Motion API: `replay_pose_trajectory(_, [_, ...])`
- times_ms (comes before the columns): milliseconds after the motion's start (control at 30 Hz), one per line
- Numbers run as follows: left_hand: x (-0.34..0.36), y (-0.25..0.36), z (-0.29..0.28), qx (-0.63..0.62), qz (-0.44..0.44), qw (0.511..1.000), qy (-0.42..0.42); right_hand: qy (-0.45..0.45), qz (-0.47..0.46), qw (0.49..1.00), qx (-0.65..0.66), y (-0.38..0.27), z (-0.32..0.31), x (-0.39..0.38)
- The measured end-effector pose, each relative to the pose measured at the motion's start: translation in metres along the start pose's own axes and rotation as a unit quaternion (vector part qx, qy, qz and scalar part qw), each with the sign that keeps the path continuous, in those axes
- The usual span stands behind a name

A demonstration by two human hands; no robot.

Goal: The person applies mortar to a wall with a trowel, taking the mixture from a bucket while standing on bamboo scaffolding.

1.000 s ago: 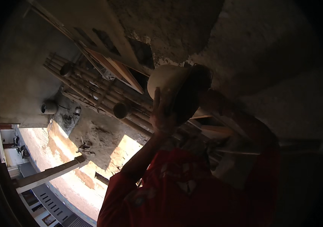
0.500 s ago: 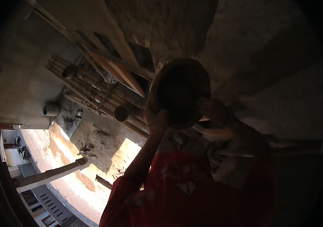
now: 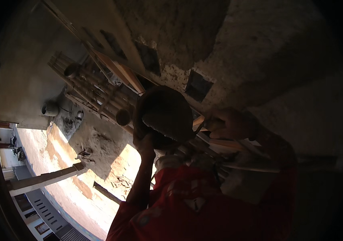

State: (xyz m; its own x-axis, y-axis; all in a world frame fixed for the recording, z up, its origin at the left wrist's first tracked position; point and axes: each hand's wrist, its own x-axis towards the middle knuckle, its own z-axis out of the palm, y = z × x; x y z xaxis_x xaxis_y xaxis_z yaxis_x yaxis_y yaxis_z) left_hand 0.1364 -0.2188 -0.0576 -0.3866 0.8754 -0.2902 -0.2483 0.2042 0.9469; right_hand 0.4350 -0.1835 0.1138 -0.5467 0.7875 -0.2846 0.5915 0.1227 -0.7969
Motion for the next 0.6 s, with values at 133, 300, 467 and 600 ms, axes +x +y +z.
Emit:
replay_pose_trajectory(133, [-0.001, -0.032, -0.026, -0.028, 0.049, 0.998, 0.019, -0.018, 0.067, 0.997, -0.027, 0.022, -0.019, 0.02])
replay_pose_trajectory(300, [-0.01, -0.029, -0.016, -0.001, -0.002, 1.0, 0.022, 0.221, 0.17, 0.929, -0.243, 0.057, -0.099, -0.018])
replay_pose_trajectory(467, [-0.017, -0.023, -0.007, -0.028, 0.037, 0.999, -0.006, 0.284, -0.019, 0.848, -0.448, 0.049, -0.091, -0.038])
replay_pose_trajectory(600, [-0.025, -0.008, 0.028, -0.065, 0.041, 0.994, -0.079, 0.078, -0.082, 0.898, -0.424, 0.058, -0.031, -0.048])
